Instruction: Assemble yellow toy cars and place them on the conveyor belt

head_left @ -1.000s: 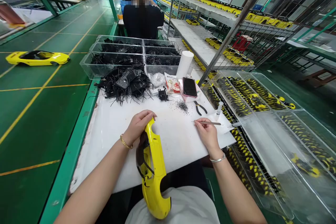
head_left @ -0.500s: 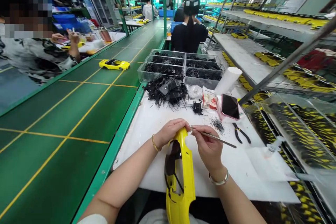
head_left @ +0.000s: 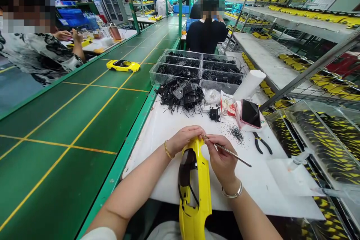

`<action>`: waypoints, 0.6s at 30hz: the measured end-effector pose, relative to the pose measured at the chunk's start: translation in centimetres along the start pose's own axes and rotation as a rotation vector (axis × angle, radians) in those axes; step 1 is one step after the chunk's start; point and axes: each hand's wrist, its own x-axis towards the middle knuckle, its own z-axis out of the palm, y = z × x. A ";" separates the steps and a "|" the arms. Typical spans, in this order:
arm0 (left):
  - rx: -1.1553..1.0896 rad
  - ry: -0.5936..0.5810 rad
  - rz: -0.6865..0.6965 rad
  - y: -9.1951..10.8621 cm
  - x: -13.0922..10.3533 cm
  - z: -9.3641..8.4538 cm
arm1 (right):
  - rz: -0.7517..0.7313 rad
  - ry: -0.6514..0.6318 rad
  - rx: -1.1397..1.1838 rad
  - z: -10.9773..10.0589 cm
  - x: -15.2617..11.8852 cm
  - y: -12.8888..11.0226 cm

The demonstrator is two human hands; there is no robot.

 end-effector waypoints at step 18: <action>0.002 -0.075 0.061 -0.1 0.0 -0.3 | 0.260 0.101 0.259 0.8 0.4 -0.1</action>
